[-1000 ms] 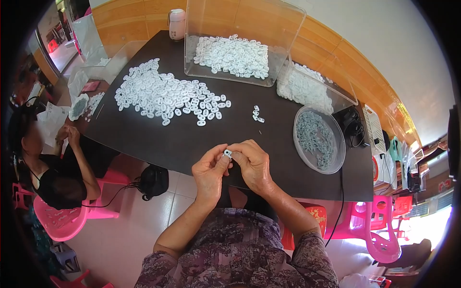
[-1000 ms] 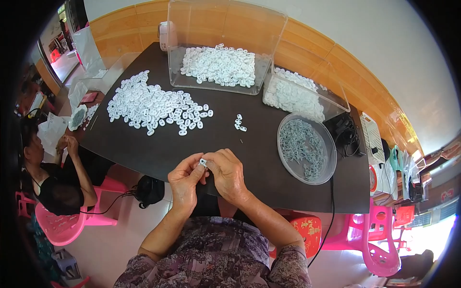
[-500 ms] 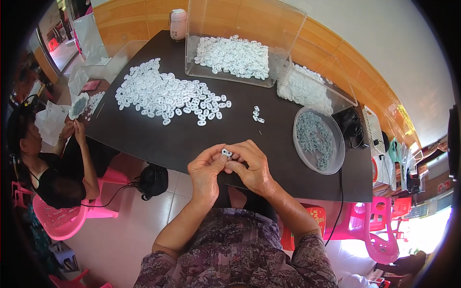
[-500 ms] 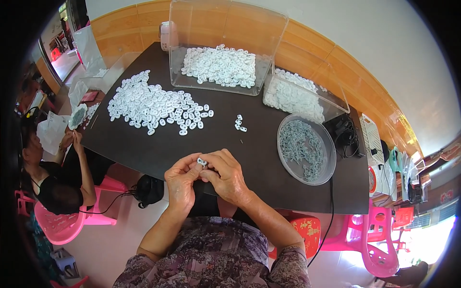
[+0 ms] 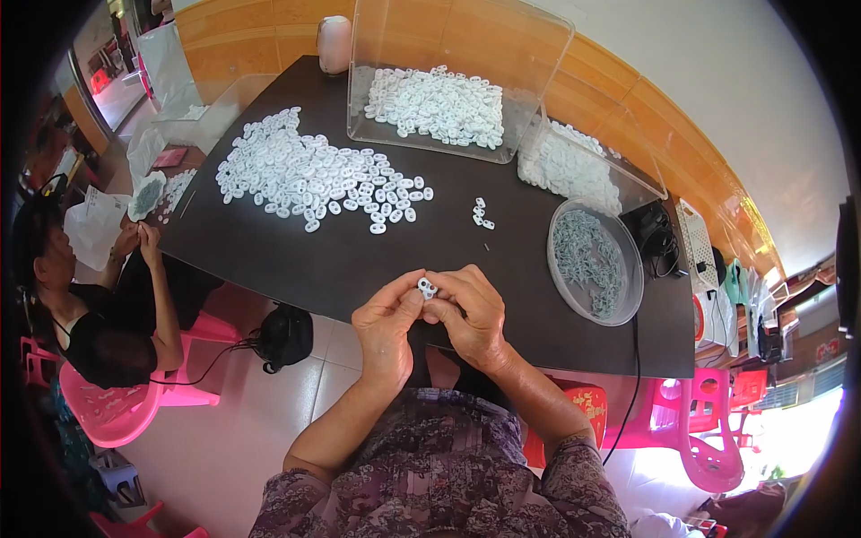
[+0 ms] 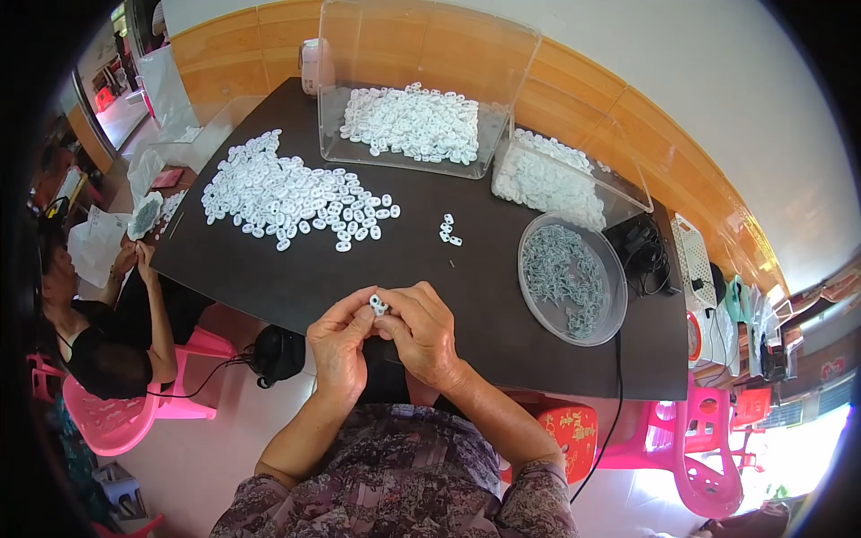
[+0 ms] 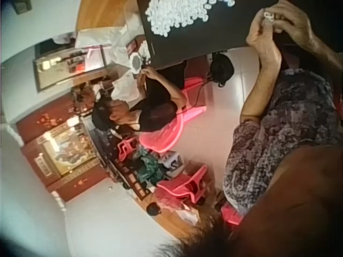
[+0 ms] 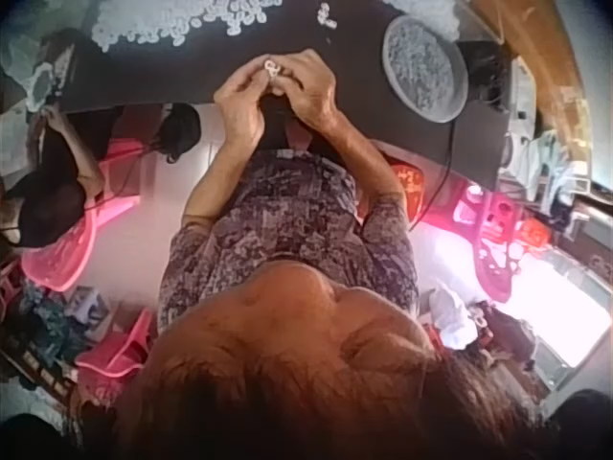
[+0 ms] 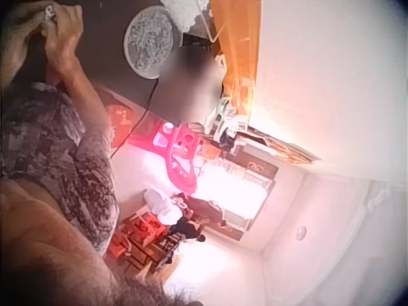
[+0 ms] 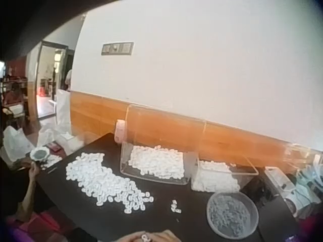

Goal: Assembling small plastic components by hand in a workshop.

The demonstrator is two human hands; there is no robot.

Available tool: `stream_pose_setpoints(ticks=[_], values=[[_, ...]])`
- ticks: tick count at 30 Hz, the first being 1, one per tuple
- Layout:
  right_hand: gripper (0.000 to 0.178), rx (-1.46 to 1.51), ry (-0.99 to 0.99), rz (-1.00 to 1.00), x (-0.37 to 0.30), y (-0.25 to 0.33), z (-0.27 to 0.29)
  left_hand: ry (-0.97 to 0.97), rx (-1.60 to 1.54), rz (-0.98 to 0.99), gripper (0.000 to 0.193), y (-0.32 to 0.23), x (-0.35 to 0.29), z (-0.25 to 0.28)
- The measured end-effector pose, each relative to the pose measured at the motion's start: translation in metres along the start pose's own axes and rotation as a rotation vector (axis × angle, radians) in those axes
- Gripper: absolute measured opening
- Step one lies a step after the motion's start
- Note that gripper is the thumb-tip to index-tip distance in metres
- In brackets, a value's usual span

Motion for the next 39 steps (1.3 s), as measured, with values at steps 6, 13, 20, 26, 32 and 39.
stream_pose_setpoints(ticks=[6, 13, 20, 26, 32, 39], values=[[0.033, -0.008, 0.006, 0.003, -0.002, 0.0, -0.001, 0.045, 0.029, -0.017, 0.022, -0.004, 0.0, 0.0], [0.033, -0.012, -0.015, 0.038, -0.002, 0.004, 0.0, 0.091, 0.08, -0.054, 0.022, -0.004, 0.001, 0.005], [0.033, 0.003, -0.045, 0.072, -0.004, 0.01, 0.0, 0.097, 0.038, -0.114, 0.024, -0.004, -0.001, 0.004], [0.032, 0.041, -0.076, 0.066, -0.005, 0.009, -0.003, 0.08, 0.038, -0.191, 0.021, -0.002, -0.002, 0.004], [0.032, 0.064, -0.051, 0.006, -0.006, 0.004, -0.006, 0.062, 0.003, -0.168, 0.019, 0.0, 0.0, 0.003], [0.036, 0.103, -0.066, -0.042, -0.007, 0.01, -0.005, 0.092, 0.023, -0.161, 0.019, -0.013, -0.004, -0.002]])
Point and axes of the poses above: each hand's wrist, its own x-axis towards the middle knuckle, its own z-axis out of the back of the hand, y = z × x, the point moved 5 cm from there along x, towards the middle knuckle, and after that the axes turned 4 degrees about x, right-handed, at the moved point
